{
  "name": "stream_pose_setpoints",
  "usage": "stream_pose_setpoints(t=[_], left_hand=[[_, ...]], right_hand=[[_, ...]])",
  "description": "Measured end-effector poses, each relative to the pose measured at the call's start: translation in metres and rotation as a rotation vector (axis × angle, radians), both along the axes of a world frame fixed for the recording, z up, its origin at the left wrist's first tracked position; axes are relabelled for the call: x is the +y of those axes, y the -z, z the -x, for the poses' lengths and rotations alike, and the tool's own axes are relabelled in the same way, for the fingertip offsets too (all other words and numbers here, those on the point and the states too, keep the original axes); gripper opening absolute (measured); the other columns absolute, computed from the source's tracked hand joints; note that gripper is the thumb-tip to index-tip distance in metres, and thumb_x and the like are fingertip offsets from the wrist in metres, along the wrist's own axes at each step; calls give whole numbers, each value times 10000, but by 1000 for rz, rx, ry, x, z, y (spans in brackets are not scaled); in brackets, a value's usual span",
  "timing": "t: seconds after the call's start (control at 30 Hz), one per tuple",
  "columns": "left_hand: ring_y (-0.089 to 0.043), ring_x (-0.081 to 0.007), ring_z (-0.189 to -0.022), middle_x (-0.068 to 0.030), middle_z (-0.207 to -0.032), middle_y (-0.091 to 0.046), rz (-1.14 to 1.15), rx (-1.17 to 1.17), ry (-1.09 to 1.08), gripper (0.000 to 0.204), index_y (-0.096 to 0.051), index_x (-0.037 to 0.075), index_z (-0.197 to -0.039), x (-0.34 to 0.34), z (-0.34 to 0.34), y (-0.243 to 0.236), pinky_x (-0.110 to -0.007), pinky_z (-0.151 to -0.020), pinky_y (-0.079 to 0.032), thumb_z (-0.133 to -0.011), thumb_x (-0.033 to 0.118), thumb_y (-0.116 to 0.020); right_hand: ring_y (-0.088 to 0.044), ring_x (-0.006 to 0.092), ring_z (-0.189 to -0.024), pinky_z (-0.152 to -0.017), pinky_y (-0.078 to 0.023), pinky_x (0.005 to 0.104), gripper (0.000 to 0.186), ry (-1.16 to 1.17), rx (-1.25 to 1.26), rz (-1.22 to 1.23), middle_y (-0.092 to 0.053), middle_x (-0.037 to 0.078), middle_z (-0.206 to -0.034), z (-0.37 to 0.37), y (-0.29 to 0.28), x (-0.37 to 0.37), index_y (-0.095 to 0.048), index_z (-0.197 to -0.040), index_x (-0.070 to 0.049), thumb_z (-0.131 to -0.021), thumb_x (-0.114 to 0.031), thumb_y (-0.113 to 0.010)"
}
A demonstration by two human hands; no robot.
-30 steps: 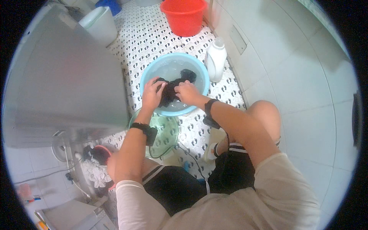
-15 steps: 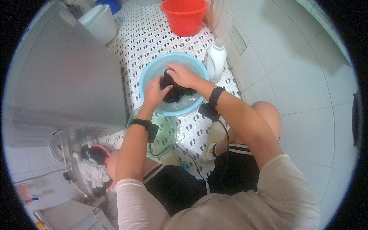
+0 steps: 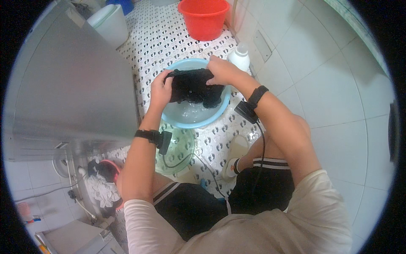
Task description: The person washes clothes in a basin with water, scrubbing a dark item and then a white item by hand.
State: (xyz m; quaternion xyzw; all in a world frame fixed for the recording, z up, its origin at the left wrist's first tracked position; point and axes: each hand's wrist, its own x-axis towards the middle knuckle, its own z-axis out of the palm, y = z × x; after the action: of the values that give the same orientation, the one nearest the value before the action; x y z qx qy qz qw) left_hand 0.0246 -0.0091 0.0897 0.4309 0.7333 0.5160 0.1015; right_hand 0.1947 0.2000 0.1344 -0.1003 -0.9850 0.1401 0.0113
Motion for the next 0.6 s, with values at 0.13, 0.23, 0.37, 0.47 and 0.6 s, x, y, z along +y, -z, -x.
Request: stream_pose_setpoints(t=[0.13, 0.23, 0.37, 0.47, 0.6], left_hand=[[-631, -160, -878, -82, -942, -672, -36, -180, -41, 183, -649, -1, -1128, 4, -1, 0, -304, -827, -499, -979, 55, -560], [-595, -137, -892, -57, -928, -647, -53, -295, -96, 192, -640, 2, -1135, 7, -2, 0, -289, -839, -480, -1005, 87, -528], [-583, -149, -942, -72, -994, -660, -39, -413, -131, 242, -641, -2, -1145, 1, 4, 2, -306, -891, -464, -1022, 162, -511], [-579, -189, -1016, -108, -1100, -663, -159, -569, -252, 341, -619, -44, -1179, 5, 25, 29, -338, -968, -437, -1010, 235, -518], [-567, -222, -1096, -130, -1179, -651, -94, -558, -221, 439, -606, -62, -1217, 5, 14, 44, -357, -1040, -398, -997, 306, -508]], right_hand=[[-662, 430, -1020, -893, -531, 484, 345, 68, 55, 125, -694, 243, -1052, -4, 23, 5, -667, -1096, -33, -858, -270, -748], [-668, 413, -1001, -879, -523, 461, 305, 139, 258, 365, -690, 250, -1032, -3, 29, 8, -633, -1143, -32, -900, -204, -702], [-672, 348, -925, -831, -513, 390, 227, 221, 535, 539, -692, 219, -990, 21, -4, -19, -619, -1131, -13, -935, -128, -630], [-687, 402, -888, -808, -534, 438, 272, 184, 687, 673, -694, 263, -932, 34, -14, -29, -669, -1060, -4, -871, -198, -654], [-684, 405, -865, -805, -538, 422, 331, 221, 675, 611, -707, 259, -950, 29, 13, -21, -723, -987, 9, -833, -282, -690]])
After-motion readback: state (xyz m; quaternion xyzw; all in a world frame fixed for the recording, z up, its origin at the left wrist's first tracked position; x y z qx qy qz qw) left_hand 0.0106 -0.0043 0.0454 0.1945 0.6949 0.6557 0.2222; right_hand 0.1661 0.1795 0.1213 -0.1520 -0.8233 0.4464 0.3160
